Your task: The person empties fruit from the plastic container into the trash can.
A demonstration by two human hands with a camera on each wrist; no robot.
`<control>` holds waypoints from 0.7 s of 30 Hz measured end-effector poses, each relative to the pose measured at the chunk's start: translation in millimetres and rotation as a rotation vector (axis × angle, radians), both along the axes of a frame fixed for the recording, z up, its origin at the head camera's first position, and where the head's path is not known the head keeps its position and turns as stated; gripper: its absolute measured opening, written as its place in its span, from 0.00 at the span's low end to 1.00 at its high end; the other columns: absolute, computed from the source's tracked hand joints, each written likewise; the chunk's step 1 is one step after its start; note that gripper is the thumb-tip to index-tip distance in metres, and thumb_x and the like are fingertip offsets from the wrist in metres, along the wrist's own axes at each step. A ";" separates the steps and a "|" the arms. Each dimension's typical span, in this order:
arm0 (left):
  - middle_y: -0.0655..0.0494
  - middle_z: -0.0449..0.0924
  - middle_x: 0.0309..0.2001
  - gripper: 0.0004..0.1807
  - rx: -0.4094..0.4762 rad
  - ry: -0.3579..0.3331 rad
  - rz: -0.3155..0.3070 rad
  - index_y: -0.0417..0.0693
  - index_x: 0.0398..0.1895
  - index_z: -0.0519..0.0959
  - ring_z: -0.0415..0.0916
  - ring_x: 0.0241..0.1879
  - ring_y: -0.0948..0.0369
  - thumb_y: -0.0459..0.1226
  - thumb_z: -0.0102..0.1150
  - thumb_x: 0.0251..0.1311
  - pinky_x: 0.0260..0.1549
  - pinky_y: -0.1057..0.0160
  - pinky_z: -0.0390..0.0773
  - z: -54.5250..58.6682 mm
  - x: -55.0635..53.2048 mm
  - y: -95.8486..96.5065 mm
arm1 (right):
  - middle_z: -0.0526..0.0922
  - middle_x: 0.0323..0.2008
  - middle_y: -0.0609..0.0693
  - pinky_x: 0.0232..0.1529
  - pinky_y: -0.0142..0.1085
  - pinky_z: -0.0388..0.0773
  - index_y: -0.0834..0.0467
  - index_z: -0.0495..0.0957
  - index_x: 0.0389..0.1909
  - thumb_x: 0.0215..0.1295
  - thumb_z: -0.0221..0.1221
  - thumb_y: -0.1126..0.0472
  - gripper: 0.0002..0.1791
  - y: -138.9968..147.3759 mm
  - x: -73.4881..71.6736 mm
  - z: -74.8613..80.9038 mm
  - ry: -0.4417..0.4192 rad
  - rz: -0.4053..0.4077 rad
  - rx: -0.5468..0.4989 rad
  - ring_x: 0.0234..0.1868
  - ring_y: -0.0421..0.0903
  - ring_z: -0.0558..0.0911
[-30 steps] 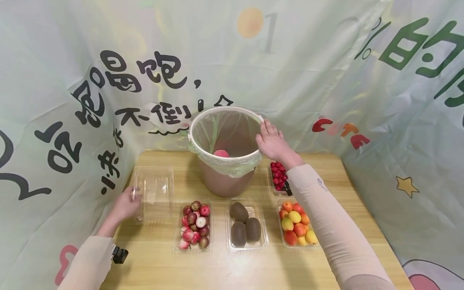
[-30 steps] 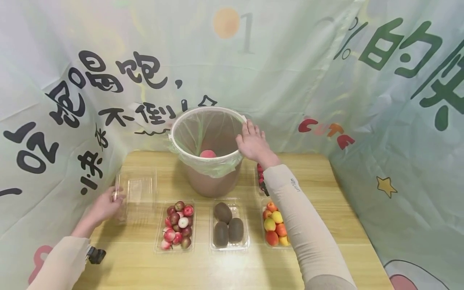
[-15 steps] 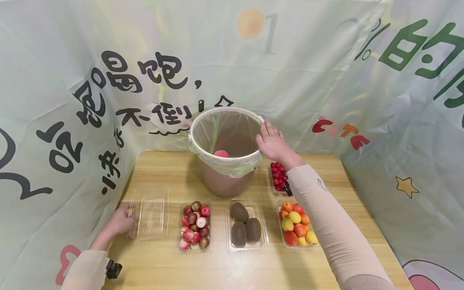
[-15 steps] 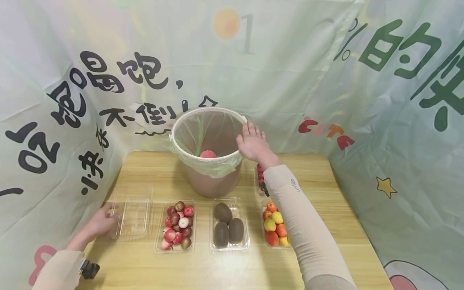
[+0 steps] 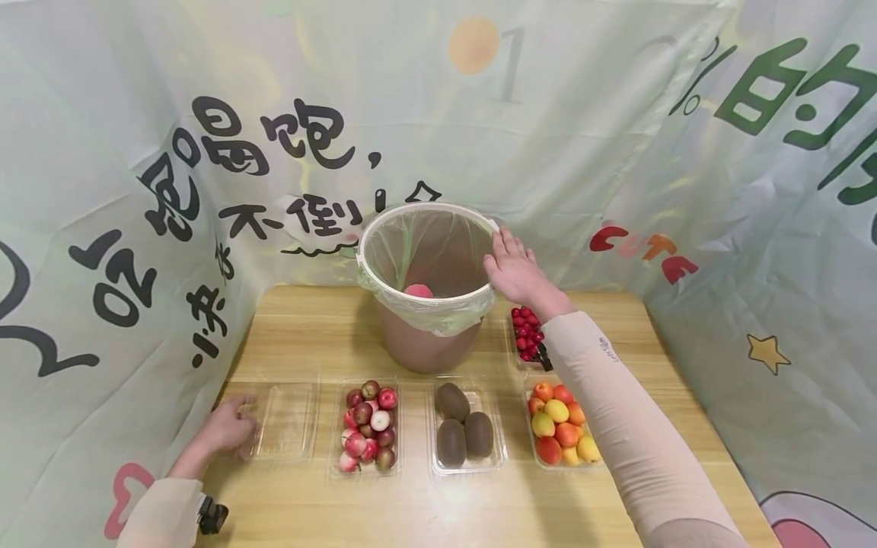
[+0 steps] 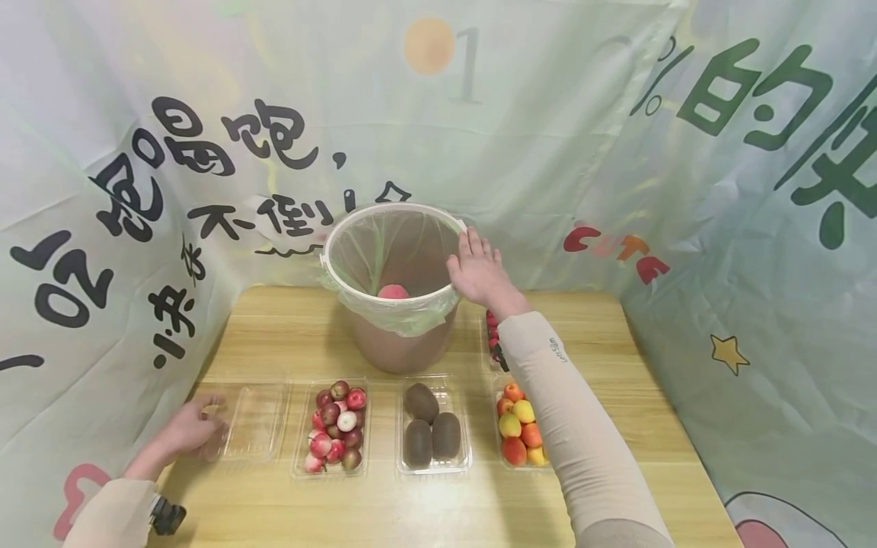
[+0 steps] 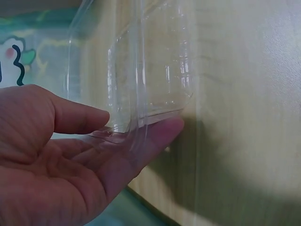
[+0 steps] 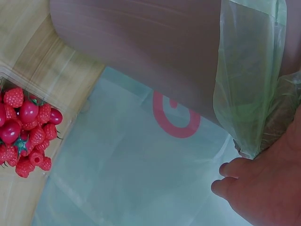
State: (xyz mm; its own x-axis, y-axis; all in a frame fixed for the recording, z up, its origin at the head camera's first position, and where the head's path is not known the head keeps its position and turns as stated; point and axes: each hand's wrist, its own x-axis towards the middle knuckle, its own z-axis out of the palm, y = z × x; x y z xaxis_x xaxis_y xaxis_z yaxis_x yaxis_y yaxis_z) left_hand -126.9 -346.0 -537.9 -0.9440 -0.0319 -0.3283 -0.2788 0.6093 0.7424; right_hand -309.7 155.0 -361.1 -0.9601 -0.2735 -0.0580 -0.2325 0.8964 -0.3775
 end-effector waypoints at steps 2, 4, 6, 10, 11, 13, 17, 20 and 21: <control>0.44 0.82 0.30 0.32 -0.033 0.004 -0.011 0.18 0.72 0.59 0.71 0.17 0.59 0.26 0.47 0.65 0.16 0.61 0.74 -2.0 -0.4 -1.2 | 0.31 0.86 0.61 0.84 0.61 0.35 0.64 0.34 0.85 0.82 0.26 0.43 0.41 0.2 -0.4 -0.7 0.002 -0.002 0.000 0.86 0.67 0.38; 0.42 0.83 0.34 0.31 -0.063 0.005 -0.017 0.19 0.71 0.61 0.71 0.19 0.58 0.27 0.48 0.66 0.17 0.61 0.74 -4.5 -1.0 -2.6 | 0.31 0.86 0.61 0.84 0.61 0.35 0.64 0.34 0.85 0.82 0.26 0.43 0.41 0.4 -0.6 -1.4 0.005 -0.001 0.001 0.86 0.67 0.38; 0.38 0.83 0.37 0.30 -0.080 0.008 -0.023 0.19 0.71 0.62 0.72 0.21 0.57 0.28 0.48 0.67 0.19 0.60 0.75 -7.1 -1.5 -3.9 | 0.31 0.86 0.62 0.84 0.62 0.35 0.64 0.34 0.85 0.82 0.26 0.43 0.41 0.3 -0.9 -2.1 0.007 0.001 0.002 0.85 0.67 0.38; 0.29 0.82 0.43 0.29 -0.097 0.035 -0.036 0.19 0.70 0.62 0.75 0.24 0.56 0.29 0.46 0.68 0.20 0.58 0.77 -13.3 -2.5 -6.0 | 0.30 0.86 0.62 0.84 0.62 0.35 0.64 0.34 0.85 0.82 0.26 0.43 0.41 0.6 -1.3 -2.6 0.009 0.002 0.003 0.85 0.68 0.38; 0.28 0.82 0.44 0.29 -0.096 0.038 -0.035 0.19 0.70 0.63 0.75 0.24 0.56 0.29 0.46 0.68 0.20 0.58 0.77 -14.7 -2.8 -6.1 | 0.30 0.86 0.62 0.84 0.62 0.35 0.64 0.34 0.85 0.82 0.26 0.43 0.41 0.5 -1.3 -2.6 0.009 0.001 0.004 0.85 0.68 0.38; 0.29 0.83 0.43 0.30 -0.091 0.040 -0.032 0.19 0.71 0.62 0.76 0.24 0.55 0.29 0.46 0.68 0.19 0.58 0.78 -17.4 -3.1 -6.3 | 0.30 0.86 0.62 0.84 0.62 0.35 0.64 0.34 0.85 0.82 0.26 0.43 0.41 0.6 -1.1 -2.3 0.007 0.000 0.002 0.85 0.67 0.38; 0.38 0.85 0.37 0.30 -0.061 0.018 -0.009 0.21 0.73 0.60 0.79 0.23 0.56 0.30 0.45 0.72 0.19 0.58 0.80 -17.6 -3.3 -4.5 | 0.30 0.86 0.62 0.84 0.62 0.35 0.64 0.33 0.85 0.82 0.26 0.43 0.41 0.3 -0.6 -2.0 0.004 0.001 0.000 0.85 0.67 0.38; 0.41 0.85 0.34 0.29 -0.001 -0.005 0.003 0.20 0.74 0.56 0.79 0.24 0.56 0.30 0.44 0.76 0.21 0.57 0.82 -14.1 -2.5 -2.4 | 0.31 0.86 0.62 0.84 0.62 0.36 0.64 0.34 0.85 0.82 0.27 0.44 0.41 0.0 -0.2 -1.3 0.005 0.000 0.000 0.85 0.67 0.38; 0.41 0.84 0.34 0.30 0.022 -0.014 0.010 0.20 0.75 0.55 0.79 0.24 0.56 0.31 0.44 0.77 0.22 0.56 0.83 -12.6 -2.4 -1.6 | 0.31 0.86 0.62 0.84 0.62 0.36 0.64 0.34 0.85 0.82 0.27 0.44 0.41 -0.2 0.0 -0.9 0.006 0.000 0.002 0.85 0.67 0.38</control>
